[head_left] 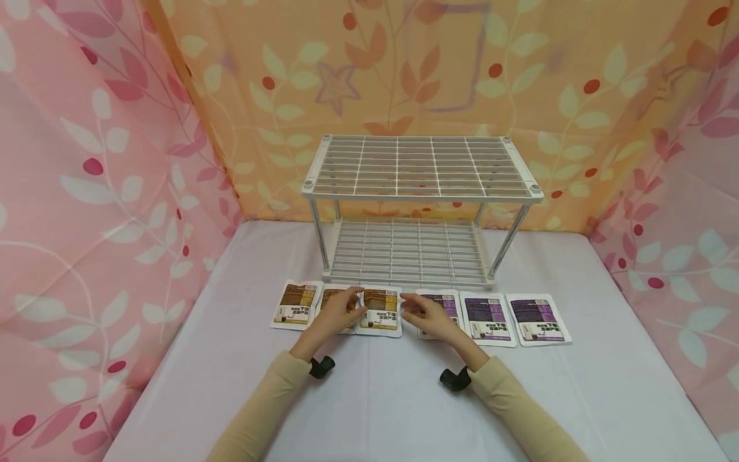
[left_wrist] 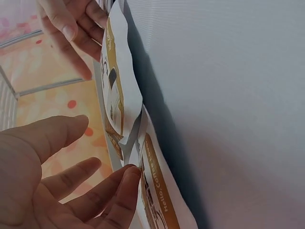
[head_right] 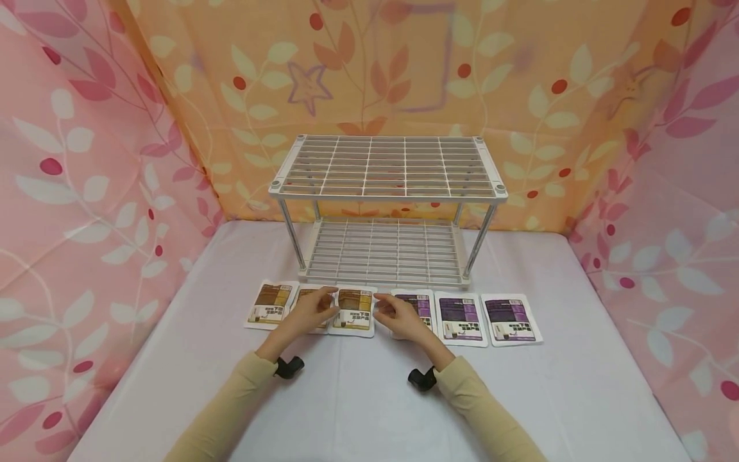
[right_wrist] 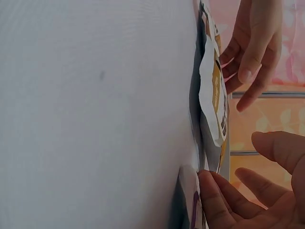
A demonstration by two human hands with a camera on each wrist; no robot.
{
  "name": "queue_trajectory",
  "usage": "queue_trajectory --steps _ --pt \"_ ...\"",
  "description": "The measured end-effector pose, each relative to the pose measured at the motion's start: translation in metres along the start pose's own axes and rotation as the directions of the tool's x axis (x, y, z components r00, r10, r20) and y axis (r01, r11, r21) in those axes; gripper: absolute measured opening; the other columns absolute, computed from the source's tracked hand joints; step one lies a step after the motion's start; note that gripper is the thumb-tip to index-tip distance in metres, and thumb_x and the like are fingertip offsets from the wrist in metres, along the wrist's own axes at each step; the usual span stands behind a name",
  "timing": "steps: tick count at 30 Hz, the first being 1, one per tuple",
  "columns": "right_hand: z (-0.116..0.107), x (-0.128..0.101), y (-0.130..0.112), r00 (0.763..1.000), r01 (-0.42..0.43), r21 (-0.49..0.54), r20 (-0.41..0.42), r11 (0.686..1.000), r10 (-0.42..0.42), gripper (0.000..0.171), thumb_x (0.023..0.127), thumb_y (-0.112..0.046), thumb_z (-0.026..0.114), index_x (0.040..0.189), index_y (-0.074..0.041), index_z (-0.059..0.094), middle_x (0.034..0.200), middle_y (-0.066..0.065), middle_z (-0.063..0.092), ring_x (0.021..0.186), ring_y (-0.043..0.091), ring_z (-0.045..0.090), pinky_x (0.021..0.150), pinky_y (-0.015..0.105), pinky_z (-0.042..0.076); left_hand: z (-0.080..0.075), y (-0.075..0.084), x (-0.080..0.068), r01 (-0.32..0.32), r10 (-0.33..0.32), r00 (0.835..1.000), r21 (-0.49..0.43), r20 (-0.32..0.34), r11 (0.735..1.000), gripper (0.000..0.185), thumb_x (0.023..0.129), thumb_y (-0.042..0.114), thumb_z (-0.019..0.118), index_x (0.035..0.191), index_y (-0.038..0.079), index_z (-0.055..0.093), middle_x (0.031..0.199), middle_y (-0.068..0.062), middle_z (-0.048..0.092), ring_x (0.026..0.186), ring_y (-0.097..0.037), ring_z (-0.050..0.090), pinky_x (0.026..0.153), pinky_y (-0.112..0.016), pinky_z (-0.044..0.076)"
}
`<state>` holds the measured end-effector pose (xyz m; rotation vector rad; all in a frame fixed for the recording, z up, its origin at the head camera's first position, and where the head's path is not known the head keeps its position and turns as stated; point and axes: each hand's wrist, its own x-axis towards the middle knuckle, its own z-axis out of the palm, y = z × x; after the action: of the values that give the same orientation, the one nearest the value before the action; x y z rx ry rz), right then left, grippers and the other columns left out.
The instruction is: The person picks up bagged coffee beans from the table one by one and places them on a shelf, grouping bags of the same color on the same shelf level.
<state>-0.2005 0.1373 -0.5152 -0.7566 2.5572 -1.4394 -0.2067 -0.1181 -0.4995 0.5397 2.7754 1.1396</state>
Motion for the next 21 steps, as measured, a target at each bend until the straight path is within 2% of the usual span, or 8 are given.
queue_trajectory --steps 2,5,9,13,17,21 --pt "-0.001 -0.001 -0.012 1.000 0.006 0.006 0.014 1.000 -0.006 0.044 0.090 -0.008 0.058 0.128 0.010 0.046 0.113 0.028 0.059 0.101 0.038 0.060 0.084 0.044 0.051 0.002 0.000 0.002 0.008 -0.008 1.000 0.014 0.005 1.000 0.047 0.088 0.023 0.063 0.130 0.004 0.050 0.093 -0.009 0.061 0.074 -0.016 0.052 0.064 -0.030 0.044" --pt "0.001 -0.001 -0.015 1.000 0.000 -0.019 0.019 1.000 0.000 0.043 0.090 -0.006 0.057 0.128 0.011 0.045 0.112 0.029 0.059 0.098 0.037 0.061 0.083 0.042 0.052 0.003 0.001 0.002 0.008 -0.009 1.000 0.020 0.012 1.000 0.046 0.088 0.023 0.063 0.129 0.004 0.051 0.085 -0.005 0.057 0.069 -0.014 0.046 0.061 -0.028 0.040" --pt "0.007 0.001 0.002 0.999 -0.029 -0.031 0.021 0.999 0.030 0.046 0.091 -0.013 0.059 0.131 0.005 0.046 0.117 0.025 0.059 0.099 0.033 0.062 0.083 0.041 0.052 0.003 0.001 0.002 -0.010 0.010 1.000 0.012 0.011 1.000 0.045 0.088 0.021 0.064 0.127 0.002 0.053 0.083 -0.005 0.056 0.069 -0.013 0.046 0.059 -0.026 0.040" --pt "0.009 0.001 0.003 0.999 -0.052 0.023 0.016 0.998 0.051 0.049 0.090 -0.015 0.061 0.131 0.005 0.045 0.122 0.027 0.054 0.097 0.035 0.063 0.080 0.043 0.053 0.004 0.001 0.001 -0.016 0.016 1.000 -0.005 -0.002 1.000 0.040 0.086 0.018 0.065 0.122 0.001 0.057 0.085 -0.009 0.058 0.070 -0.012 0.051 0.058 -0.024 0.043" --pt "0.012 0.000 0.000 0.998 -0.061 0.037 -0.008 0.997 0.061 0.052 0.086 -0.012 0.065 0.131 0.006 0.046 0.122 0.026 0.053 0.093 0.033 0.064 0.076 0.035 0.054 0.005 0.002 0.001 -0.019 0.018 0.999 -0.013 -0.030 1.000 0.035 0.084 0.015 0.068 0.115 0.001 0.061 0.094 -0.013 0.059 0.073 -0.011 0.054 0.060 -0.022 0.046" --pt "0.015 0.000 -0.002 0.997 -0.058 0.036 -0.044 0.998 0.059 0.053 0.082 -0.007 0.068 0.129 0.008 0.047 0.117 0.025 0.052 0.089 0.030 0.064 0.074 0.026 0.054 0.007 0.003 0.002 -0.022 0.021 0.998 -0.017 -0.056 1.000 0.037 0.081 0.014 0.071 0.115 0.002 0.062 0.097 -0.015 0.058 0.068 -0.011 0.050 0.059 -0.022 0.043"
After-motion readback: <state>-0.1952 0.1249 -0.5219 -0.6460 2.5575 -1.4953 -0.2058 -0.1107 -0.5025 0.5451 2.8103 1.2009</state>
